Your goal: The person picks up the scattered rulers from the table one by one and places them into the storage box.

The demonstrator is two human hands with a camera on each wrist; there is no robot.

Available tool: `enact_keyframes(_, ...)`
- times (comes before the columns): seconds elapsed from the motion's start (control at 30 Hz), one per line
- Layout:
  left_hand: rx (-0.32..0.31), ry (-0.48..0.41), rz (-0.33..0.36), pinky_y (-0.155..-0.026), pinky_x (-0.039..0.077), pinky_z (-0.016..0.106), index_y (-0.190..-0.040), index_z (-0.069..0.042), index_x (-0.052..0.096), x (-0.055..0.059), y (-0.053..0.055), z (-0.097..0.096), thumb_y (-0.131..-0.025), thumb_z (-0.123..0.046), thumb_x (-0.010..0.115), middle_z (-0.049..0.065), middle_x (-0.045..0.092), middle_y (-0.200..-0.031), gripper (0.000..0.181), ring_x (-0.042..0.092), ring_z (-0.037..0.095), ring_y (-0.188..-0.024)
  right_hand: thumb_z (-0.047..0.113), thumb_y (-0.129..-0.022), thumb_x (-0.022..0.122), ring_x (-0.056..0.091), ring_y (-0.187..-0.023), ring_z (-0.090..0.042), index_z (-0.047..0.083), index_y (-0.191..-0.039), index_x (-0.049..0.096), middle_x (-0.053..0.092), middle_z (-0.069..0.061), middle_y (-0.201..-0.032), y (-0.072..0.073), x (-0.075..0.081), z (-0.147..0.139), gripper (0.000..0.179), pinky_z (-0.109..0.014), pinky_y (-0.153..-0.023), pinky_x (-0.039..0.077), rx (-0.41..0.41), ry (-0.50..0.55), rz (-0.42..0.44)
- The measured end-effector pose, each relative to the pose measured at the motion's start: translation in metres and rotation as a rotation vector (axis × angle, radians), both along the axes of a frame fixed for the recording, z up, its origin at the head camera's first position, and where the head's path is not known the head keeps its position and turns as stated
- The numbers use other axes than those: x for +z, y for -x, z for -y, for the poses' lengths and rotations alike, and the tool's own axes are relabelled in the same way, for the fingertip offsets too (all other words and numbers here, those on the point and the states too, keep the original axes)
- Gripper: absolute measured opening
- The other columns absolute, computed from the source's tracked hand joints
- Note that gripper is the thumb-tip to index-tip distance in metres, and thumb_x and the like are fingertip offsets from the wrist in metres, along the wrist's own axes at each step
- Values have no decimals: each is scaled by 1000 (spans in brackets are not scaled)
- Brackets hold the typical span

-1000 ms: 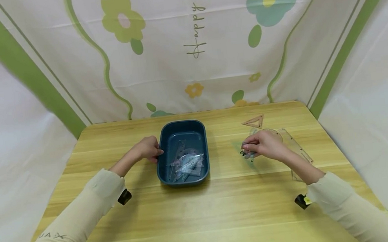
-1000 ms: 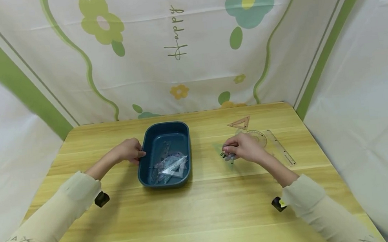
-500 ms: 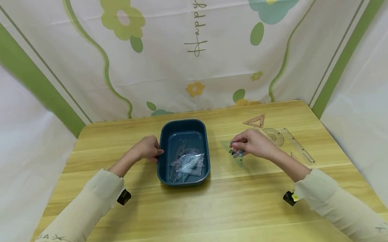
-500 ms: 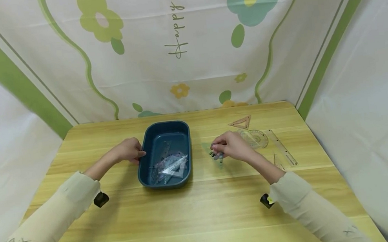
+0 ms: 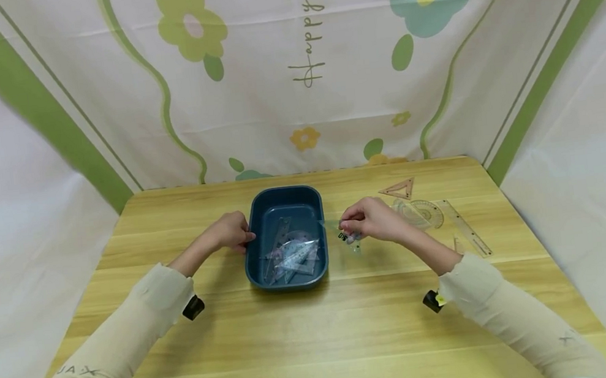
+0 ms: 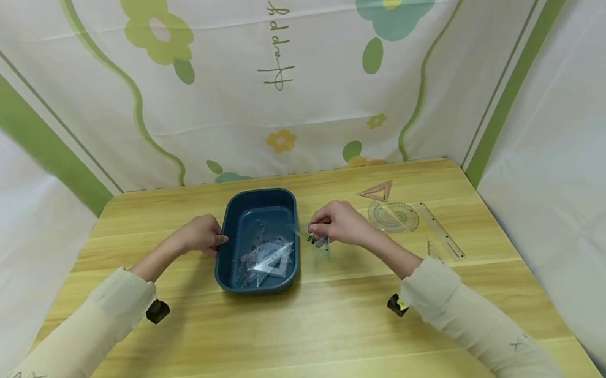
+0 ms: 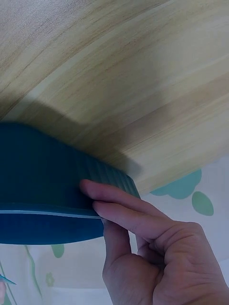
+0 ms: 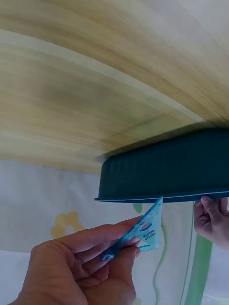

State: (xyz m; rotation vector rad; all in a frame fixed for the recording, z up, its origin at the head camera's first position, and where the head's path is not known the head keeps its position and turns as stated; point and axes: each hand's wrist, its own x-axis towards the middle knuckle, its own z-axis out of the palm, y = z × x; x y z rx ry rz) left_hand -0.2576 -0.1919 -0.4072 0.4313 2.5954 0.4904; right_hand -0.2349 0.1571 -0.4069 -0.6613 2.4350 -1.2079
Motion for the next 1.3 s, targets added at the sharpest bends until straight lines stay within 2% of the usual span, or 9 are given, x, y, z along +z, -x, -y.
enact_keyframes(0.17, 3, -1, 7, -53, 46, 19, -58, -1, 63, 1, 1, -1, -98, -13, 62, 8, 64, -55, 42, 56, 7, -46, 16, -98, 64, 73, -73, -17, 3, -101, 76, 76, -7, -84, 3, 4, 15, 18, -31, -64, 60, 34, -22, -35)
enact_keyframes(0.33, 6, -4, 8, -53, 46, 19, -55, -5, 59, 0, 2, -1, -98, -13, 62, 4, 59, -52, 44, 61, 13, -49, 14, -98, 64, 74, -74, -24, 0, -104, 75, 76, -8, -84, 7, 6, 29, 19, -28, -63, 59, 52, -33, -46)
enact_keyframes(0.47, 8, -3, 10, -54, 46, 19, -54, -8, 57, 0, 2, -2, -98, -13, 62, 5, 60, -53, 45, 62, 15, -50, 13, -97, 66, 74, -74, -21, 0, -107, 74, 76, -9, -84, 9, 6, 38, 19, -29, -63, 59, 65, -57, -66)
enact_keyframes(0.63, 8, 2, 12, -54, 47, 19, -61, 0, 64, 1, 1, -3, -98, -13, 62, 11, 66, -59, 40, 59, 9, -47, 13, -96, 66, 72, -71, -13, 3, -104, 75, 75, -7, -81, 13, 6, 48, 16, -39, -68, 61, 92, -72, -76)
enact_keyframes(0.8, 10, -3, 10, -55, 48, 20, -65, 4, 67, 0, 1, -1, -98, -13, 62, 12, 67, -59, 38, 68, 22, -55, 11, -97, 64, 73, -72, -15, 3, -105, 75, 74, -7, -82, 18, 8, 56, 16, -41, -71, 61, 103, -82, -70)
enact_keyframes(0.93, 20, -7, 14, -55, 49, 20, -64, 3, 67, -1, 2, 0, -98, -13, 62, 11, 66, -58, 38, 71, 26, -60, 8, -99, 61, 72, -74, -15, 0, -109, 73, 74, -9, -86, 23, 10, 62, 18, -39, -73, 61, 101, -106, -83)
enact_keyframes(1.13, 24, -12, 19, -55, 49, 20, -61, 0, 66, -2, 2, 0, -98, -13, 62, 9, 65, -57, 39, 71, 26, -61, 11, -100, 60, 72, -75, -17, 2, -109, 74, 74, -7, -87, 33, 11, 71, 19, -25, -66, 57, 112, -150, -152)
enact_keyframes(1.3, 31, -13, 23, -55, 50, 20, -60, -2, 65, -1, 2, -1, -98, -13, 62, 8, 65, -57, 40, 71, 25, -60, 13, -99, 61, 69, -71, -11, 5, -103, 75, 74, -5, -85, 40, 10, 81, 16, -25, -67, 56, 103, -159, -189)
